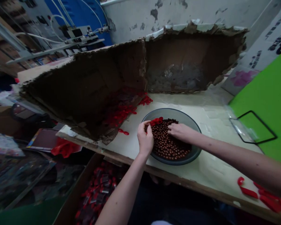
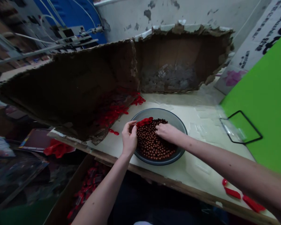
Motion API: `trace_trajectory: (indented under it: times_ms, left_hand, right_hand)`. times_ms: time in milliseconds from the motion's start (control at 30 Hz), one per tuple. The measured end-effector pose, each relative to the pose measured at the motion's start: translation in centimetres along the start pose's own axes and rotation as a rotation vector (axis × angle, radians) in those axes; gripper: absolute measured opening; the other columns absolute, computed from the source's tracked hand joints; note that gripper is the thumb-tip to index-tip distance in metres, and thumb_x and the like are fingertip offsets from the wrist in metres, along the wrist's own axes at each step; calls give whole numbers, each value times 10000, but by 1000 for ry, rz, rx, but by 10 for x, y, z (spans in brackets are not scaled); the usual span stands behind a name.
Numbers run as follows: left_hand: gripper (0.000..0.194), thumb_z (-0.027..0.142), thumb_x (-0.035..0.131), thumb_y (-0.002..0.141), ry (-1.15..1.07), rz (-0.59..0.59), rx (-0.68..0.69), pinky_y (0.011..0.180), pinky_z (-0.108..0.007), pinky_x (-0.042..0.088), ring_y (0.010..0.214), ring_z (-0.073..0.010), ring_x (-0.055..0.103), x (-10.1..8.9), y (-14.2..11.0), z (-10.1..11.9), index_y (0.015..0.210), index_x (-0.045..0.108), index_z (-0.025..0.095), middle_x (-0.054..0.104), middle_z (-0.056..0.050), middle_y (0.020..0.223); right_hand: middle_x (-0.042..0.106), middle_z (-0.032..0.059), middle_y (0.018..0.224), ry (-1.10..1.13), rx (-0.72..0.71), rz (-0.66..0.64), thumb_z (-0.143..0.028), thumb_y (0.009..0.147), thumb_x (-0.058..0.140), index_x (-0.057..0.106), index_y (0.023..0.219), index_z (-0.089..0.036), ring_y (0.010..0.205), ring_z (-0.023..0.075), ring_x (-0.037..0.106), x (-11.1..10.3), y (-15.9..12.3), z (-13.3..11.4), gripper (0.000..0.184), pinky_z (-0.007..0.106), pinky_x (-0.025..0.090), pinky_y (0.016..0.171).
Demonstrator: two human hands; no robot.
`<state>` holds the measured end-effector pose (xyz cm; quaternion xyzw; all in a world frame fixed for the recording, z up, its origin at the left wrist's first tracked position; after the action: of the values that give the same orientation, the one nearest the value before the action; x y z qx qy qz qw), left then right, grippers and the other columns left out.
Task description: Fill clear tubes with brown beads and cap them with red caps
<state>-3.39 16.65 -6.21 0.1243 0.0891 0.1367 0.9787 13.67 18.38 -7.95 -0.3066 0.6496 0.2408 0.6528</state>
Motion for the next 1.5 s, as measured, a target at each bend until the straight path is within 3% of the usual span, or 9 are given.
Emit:
trace_trajectory:
  times_ms: [167, 333, 433, 533, 633, 700, 1000, 1300, 1500]
  left_hand:
    - [187, 220, 479, 887, -31, -21, -12, 891, -317, 450, 963, -182, 591, 1, -1, -1, 997, 625, 180, 641, -79, 998]
    - [172, 219, 497, 871, -103, -78, -34, 829, -294, 464, 885, -170, 603, 5, 2, 1, 953, 639, 170, 658, -71, 942]
    - [167, 170, 505, 837, -165, -211, -52, 806, -281, 465, 851, -160, 611, 14, 1, 6, 911, 655, 163, 668, -61, 905]
    - [237, 99, 517, 776, -235, -408, -121, 815, -273, 465, 878, -159, 616, 29, -7, 11, 952, 663, 163, 668, -56, 912]
    - [330, 107, 580, 749, -363, -592, -191, 863, -287, 467, 944, -172, 619, 46, -19, 18, 1068, 634, 170, 672, -63, 974]
    - [374, 143, 631, 745, -433, -636, -195, 897, -302, 464, 977, -180, 621, 54, -24, 23, 1117, 607, 173, 677, -69, 1009]
    - [289, 250, 686, 739, -526, -538, -280, 735, -256, 507, 735, -122, 635, 55, -13, 31, 998, 636, 130, 702, -64, 901]
    - [357, 317, 750, 698, -644, -520, -343, 709, -278, 525, 680, -139, 671, 50, -14, 29, 981, 636, 132, 712, -49, 798]
    - [327, 325, 746, 706, -603, -446, -276, 748, -289, 536, 704, -129, 657, 38, -8, 41, 961, 662, 138, 715, -54, 870]
  right_hand:
    - [686, 51, 902, 177, -35, -27, -127, 877, 503, 676, 924, -193, 819, 166, 634, 12, -2, -20, 191, 256, 455, 727]
    - [714, 20, 1002, 888, 190, 54, -285, 816, 632, 668, 1017, -215, 931, 190, 655, 0, -14, -1, 217, 303, 477, 842]
    - [707, 40, 1018, 1233, 265, 127, -340, 764, 689, 661, 1023, -191, 943, 203, 655, -6, -23, 3, 299, 325, 497, 828]
    - [715, 48, 989, 1396, 337, 220, -373, 731, 730, 651, 1046, -186, 884, 200, 667, -14, -31, 7, 375, 342, 506, 806]
    - [722, 40, 971, 1432, 360, 334, -379, 730, 738, 655, 1025, -197, 864, 191, 668, -27, -35, 10, 357, 342, 501, 817]
    - [723, 36, 976, 1430, 343, 380, -380, 737, 734, 655, 1005, -203, 880, 190, 667, -38, -35, 10, 331, 337, 499, 828]
    - [711, 59, 1055, 1205, 237, 378, -316, 830, 636, 532, 1271, -236, 909, 198, 665, -77, -38, 7, 460, 322, 524, 761]
    - [713, 70, 1045, 1014, 197, 407, -376, 831, 627, 664, 1117, -216, 906, 226, 658, -99, -35, 3, 330, 371, 524, 814]
    - [695, 74, 1068, 1031, 290, 511, -417, 796, 667, 652, 1168, -233, 911, 232, 652, -98, -43, 15, 415, 375, 528, 802]
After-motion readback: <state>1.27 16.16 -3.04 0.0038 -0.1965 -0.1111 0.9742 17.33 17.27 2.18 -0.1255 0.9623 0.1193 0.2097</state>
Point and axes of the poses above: each hand's wrist, its own y-axis towards the middle knuckle, its own x-axis out of the palm, z = x × y, the point moved 7 cm from there along y, towards the middle knuckle
